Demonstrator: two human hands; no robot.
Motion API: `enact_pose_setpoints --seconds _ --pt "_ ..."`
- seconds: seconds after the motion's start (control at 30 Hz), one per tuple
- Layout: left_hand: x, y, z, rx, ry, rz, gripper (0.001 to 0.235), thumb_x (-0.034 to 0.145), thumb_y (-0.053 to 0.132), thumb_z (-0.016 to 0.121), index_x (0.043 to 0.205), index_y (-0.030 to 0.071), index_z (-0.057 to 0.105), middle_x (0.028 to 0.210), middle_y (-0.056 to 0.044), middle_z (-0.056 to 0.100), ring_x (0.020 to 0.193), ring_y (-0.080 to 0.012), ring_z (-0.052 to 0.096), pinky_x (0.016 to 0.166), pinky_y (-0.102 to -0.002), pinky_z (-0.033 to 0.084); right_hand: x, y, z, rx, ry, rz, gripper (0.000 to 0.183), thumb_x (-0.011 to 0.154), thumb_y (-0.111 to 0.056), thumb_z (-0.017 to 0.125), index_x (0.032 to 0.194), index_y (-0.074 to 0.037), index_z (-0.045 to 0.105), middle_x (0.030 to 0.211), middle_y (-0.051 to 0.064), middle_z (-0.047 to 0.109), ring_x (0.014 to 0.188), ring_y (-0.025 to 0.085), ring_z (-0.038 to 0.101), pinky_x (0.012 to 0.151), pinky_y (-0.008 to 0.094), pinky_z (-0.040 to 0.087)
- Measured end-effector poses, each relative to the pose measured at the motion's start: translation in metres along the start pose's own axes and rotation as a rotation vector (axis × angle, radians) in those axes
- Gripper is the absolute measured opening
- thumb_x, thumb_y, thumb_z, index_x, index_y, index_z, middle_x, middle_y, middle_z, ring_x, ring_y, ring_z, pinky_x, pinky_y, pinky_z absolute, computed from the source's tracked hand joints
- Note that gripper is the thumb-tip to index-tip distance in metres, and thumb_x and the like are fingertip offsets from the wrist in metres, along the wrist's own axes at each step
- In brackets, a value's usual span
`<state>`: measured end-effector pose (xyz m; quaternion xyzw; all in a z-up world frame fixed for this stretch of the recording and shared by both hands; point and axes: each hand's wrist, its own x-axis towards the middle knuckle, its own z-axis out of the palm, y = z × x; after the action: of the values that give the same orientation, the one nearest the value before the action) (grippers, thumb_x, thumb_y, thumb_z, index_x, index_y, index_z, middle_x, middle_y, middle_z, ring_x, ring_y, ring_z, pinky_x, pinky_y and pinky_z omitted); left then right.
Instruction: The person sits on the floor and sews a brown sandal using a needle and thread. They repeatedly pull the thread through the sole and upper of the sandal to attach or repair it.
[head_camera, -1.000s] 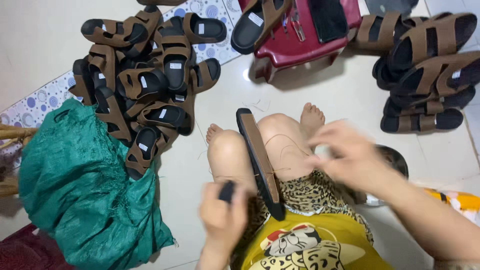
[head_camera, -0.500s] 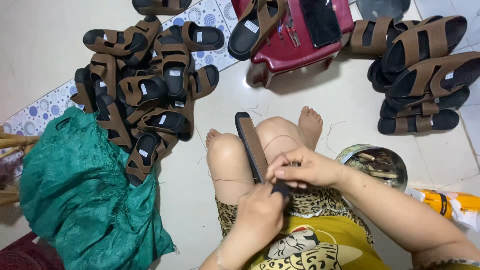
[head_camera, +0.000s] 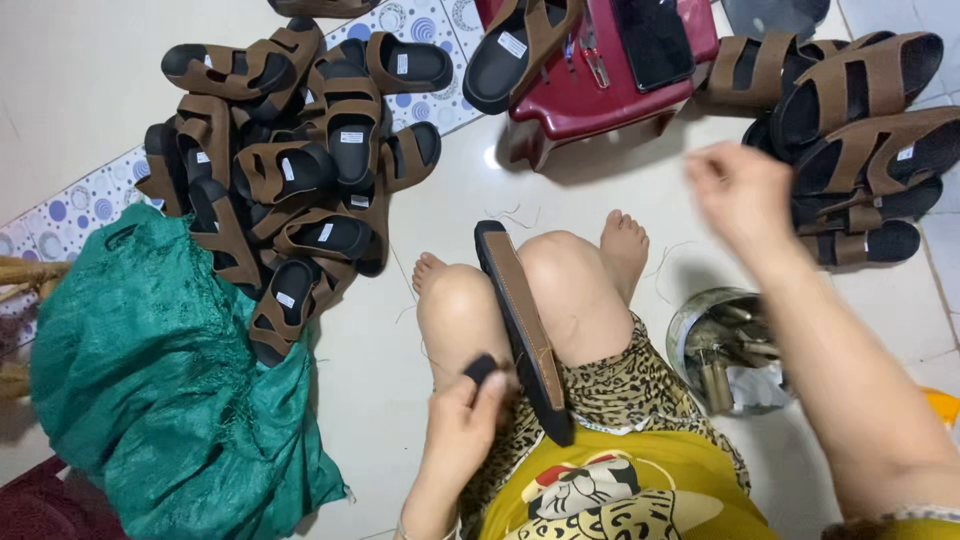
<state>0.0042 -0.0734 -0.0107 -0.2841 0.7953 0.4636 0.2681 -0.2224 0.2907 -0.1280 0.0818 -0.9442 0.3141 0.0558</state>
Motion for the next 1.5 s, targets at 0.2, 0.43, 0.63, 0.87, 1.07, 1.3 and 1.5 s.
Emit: enact_pose_setpoints --seconds 0.2,0.43,0.63,0.87,1.07,1.3,1.5 --pt "-0.003 -0.031 -0.006 -0.605 -0.733 0.241 0.043 0.105 0.036 0.056 0.121 -0.002 0.069 0.05 0.001 0.05 0.042 -0.0043 0.045 0.048 -0.019 0.037 -0.048 -0.072 -0.021 0.252 -0.237 0.072 0.025 0.098 -0.009 0.069 0.124 -0.009 0.069 0.116 0.007 0.07 0.104 0.021 0.065 0.096 0.035 0.05" --pt "0.032 0.036 -0.013 -0.881 0.0 0.534 0.038 0.107 0.023 0.052 0.129 -0.007 0.061 0.047 0.0 0.039 0.038 -0.014 0.044 0.041 -0.025 0.039 -0.084 -0.195 -0.043 0.224 -1.088 0.016 0.068 0.096 -0.046 0.062 0.156 -0.02 0.043 0.115 0.008 0.077 0.103 0.023 0.077 0.097 0.04 0.06" --pt "0.078 -0.014 -0.036 -1.156 0.364 0.518 0.041 0.099 0.027 0.062 0.123 -0.007 0.058 0.119 -0.037 0.067 0.106 -0.0455 0.07 0.095 -0.05 0.061 -0.069 -0.207 -0.05 0.615 -0.848 -0.232 0.021 0.1 -0.027 0.062 0.09 -0.013 0.074 0.081 0.0 0.062 0.073 0.015 0.064 0.071 0.029 0.051" --pt "0.097 -0.059 -0.047 -1.609 0.078 0.266 0.034 0.11 0.029 0.043 0.116 0.007 0.069 0.053 0.002 0.029 0.048 -0.0166 0.029 0.051 -0.032 0.034 -0.083 -0.229 0.0 1.218 -0.748 0.102 0.034 0.105 -0.023 0.051 0.087 -0.002 0.071 0.106 0.021 0.071 0.079 0.02 0.062 0.067 0.033 0.05" --pt "0.123 -0.092 -0.039 -1.593 -0.03 0.295 0.031 0.112 0.027 0.04 0.105 0.004 0.059 0.05 0.008 0.02 0.04 -0.0089 0.022 0.037 -0.025 0.029 -0.099 -0.207 0.048 1.461 -0.512 0.528 0.042 0.111 -0.022 0.046 0.077 0.0 0.056 0.054 0.001 0.033 0.044 0.013 0.048 0.026 0.021 0.046" --pt "0.107 -0.128 -0.074 -0.868 0.17 0.138 0.04 0.11 0.018 0.046 0.082 -0.009 0.057 0.106 -0.033 0.067 0.099 -0.0405 0.067 0.082 -0.061 0.061 -0.057 -0.113 -0.001 0.561 -0.236 0.44 0.021 0.097 -0.019 0.074 0.117 -0.012 0.073 0.101 0.011 0.075 0.09 0.021 0.068 0.08 0.036 0.056" --pt "0.061 -0.053 -0.016 0.199 0.995 0.632 0.044 0.089 0.027 0.081 0.125 0.008 0.065 0.115 -0.011 0.064 0.108 -0.0305 0.06 0.097 -0.041 0.051 -0.074 -0.166 -0.017 0.59 -0.352 0.286 0.023 0.094 -0.013 0.067 0.115 -0.013 0.077 0.106 0.013 0.079 0.096 0.026 0.075 0.087 0.04 0.058"
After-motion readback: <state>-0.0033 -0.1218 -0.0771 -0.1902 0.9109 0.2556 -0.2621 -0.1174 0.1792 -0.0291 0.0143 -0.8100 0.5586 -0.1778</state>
